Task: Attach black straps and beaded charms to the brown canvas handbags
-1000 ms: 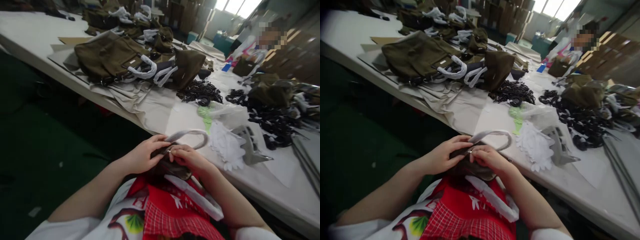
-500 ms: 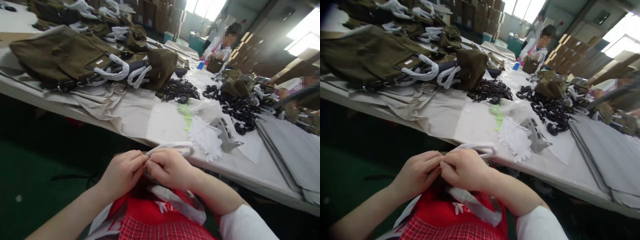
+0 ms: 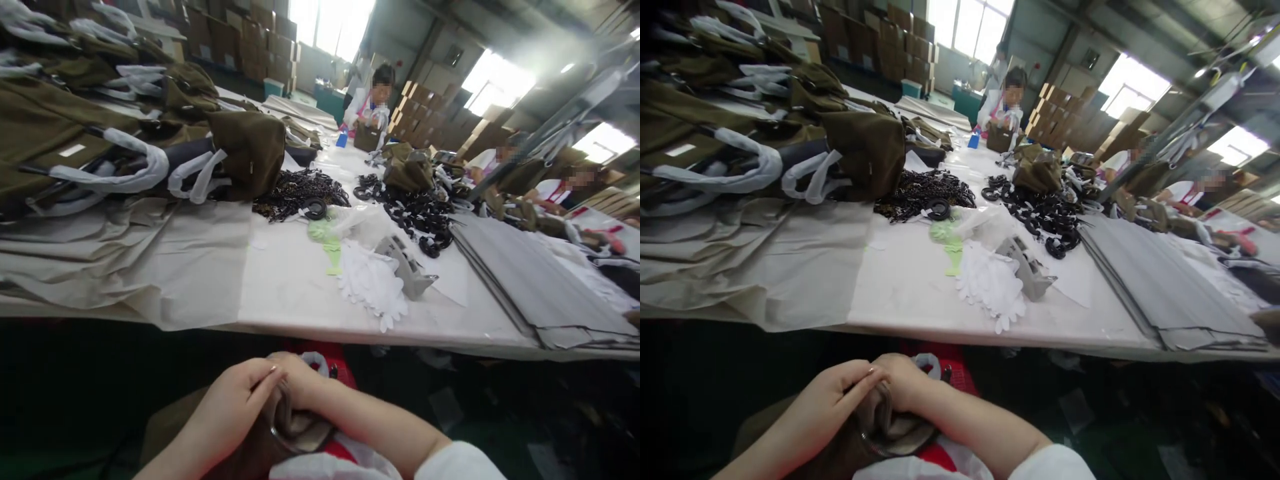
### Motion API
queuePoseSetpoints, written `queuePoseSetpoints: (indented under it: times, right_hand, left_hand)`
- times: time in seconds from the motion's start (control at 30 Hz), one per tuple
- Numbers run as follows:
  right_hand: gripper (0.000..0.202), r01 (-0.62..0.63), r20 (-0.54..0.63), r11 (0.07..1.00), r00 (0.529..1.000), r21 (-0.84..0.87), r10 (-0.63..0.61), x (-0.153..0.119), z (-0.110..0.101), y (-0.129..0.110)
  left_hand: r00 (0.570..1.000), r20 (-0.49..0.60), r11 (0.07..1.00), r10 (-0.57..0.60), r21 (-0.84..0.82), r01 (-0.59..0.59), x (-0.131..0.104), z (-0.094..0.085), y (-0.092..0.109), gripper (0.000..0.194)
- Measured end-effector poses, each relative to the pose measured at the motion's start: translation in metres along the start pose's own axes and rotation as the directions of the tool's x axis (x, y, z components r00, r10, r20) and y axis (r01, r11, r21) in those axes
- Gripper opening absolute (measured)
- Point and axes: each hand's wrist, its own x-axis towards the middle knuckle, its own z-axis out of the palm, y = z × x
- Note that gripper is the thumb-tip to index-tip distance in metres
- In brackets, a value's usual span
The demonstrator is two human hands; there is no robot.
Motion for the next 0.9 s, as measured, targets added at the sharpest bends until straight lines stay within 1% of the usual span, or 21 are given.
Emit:
queuePoseSetpoints:
  times: [0.03,0.07,0.13,0.17,0.2,0.23,0.27,0.3,0.33,0.37,0.4,0.43,0.5,0.6,0.7,0.8,0.87,0.9]
  right_hand:
    - [0.011,0.011,-0.039,0.999,0.999,-0.049,-0.013,-0.006,-0.009,0.002]
    - [0.013,0.017,-0.089,0.996,0.996,-0.084,-0.025,-0.012,-0.024,0.004]
    - [0.019,-0.016,-0.243,0.991,0.97,-0.132,-0.017,-0.021,-0.064,0.009]
    - [0.021,-0.065,-0.333,0.984,0.943,-0.168,0.006,-0.023,-0.088,0.015]
    - [0.023,-0.146,-0.429,0.964,0.902,-0.223,0.037,-0.023,-0.113,0.022]
    - [0.025,-0.254,-0.496,0.924,0.864,-0.286,0.084,-0.022,-0.138,0.031]
    - [0.027,-0.378,-0.542,0.853,0.829,-0.36,0.139,-0.02,-0.162,0.042]
    - [0.031,-0.514,-0.582,0.737,0.787,-0.439,0.202,-0.018,-0.184,0.055]
    - [0.037,-0.615,-0.602,0.605,0.754,-0.505,0.264,-0.016,-0.203,0.067]
    - [0.042,-0.653,-0.61,0.542,0.736,-0.528,0.293,-0.013,-0.219,0.079]
    - [0.045,-0.671,-0.605,0.494,0.731,-0.553,0.316,-0.011,-0.23,0.09]
    - [0.044,-0.67,-0.589,0.473,0.737,-0.573,0.332,-0.009,-0.239,0.099]
    - [0.036,-0.647,-0.544,0.458,0.762,-0.61,0.351,-0.007,-0.248,0.111]
    - [0.025,-0.625,-0.513,0.42,0.78,-0.658,0.358,-0.008,-0.254,0.114]
    - [0.027,-0.627,-0.551,0.39,0.779,-0.674,0.301,-0.012,-0.266,0.102]
    - [0.03,-0.638,-0.601,0.385,0.766,-0.667,0.228,-0.014,-0.283,0.082]
    - [0.028,-0.638,-0.634,0.423,0.754,-0.644,0.172,-0.014,-0.291,0.067]
    - [0.026,-0.627,-0.647,0.473,0.749,-0.619,0.145,-0.012,-0.292,0.059]
  left_hand:
    - [1.0,0.03,1.0,0.001,-0.029,-0.001,0.005,0.002,-0.002,0.041]
    - [0.999,0.05,0.998,0.001,-0.055,0.002,0.007,0.002,-0.002,0.04]
    - [0.996,0.084,0.995,-0.018,-0.101,0.026,0.009,-0.001,0.0,0.039]
    - [0.994,0.1,0.992,-0.031,-0.12,0.043,0.009,-0.003,0.002,0.04]
    - [0.993,0.114,0.989,-0.041,-0.138,0.056,0.01,-0.005,0.003,0.04]
    - [0.991,0.122,0.986,-0.044,-0.154,0.063,0.01,-0.007,0.005,0.041]
    - [0.991,0.123,0.984,-0.046,-0.164,0.066,0.01,-0.007,0.006,0.042]
    - [0.992,0.117,0.984,-0.049,-0.167,0.068,0.011,-0.008,0.007,0.043]
    - [0.993,0.104,0.983,-0.053,-0.168,0.07,0.012,-0.008,0.007,0.043]
    - [0.994,0.091,0.983,-0.056,-0.17,0.071,0.012,-0.007,0.007,0.043]
    - [0.995,0.079,0.982,-0.059,-0.172,0.072,0.011,-0.007,0.007,0.044]
    - [0.996,0.068,0.982,-0.061,-0.174,0.072,0.011,-0.006,0.006,0.044]
    - [0.997,0.051,0.981,-0.059,-0.181,0.067,0.008,-0.006,0.004,0.044]
    - [0.999,0.013,0.981,-0.052,-0.187,0.053,0.003,-0.006,0.001,0.043]
    - [0.999,-0.023,0.982,-0.026,-0.187,0.021,-0.001,-0.005,0.0,0.04]
    - [1.0,-0.028,0.989,0.007,-0.147,-0.012,-0.001,-0.004,0.0,0.041]
    - [0.999,-0.032,0.992,0.012,-0.126,-0.016,0.0,-0.003,0.0,0.042]
    - [0.999,-0.036,0.992,0.012,-0.122,-0.016,0.0,-0.002,0.0,0.042]
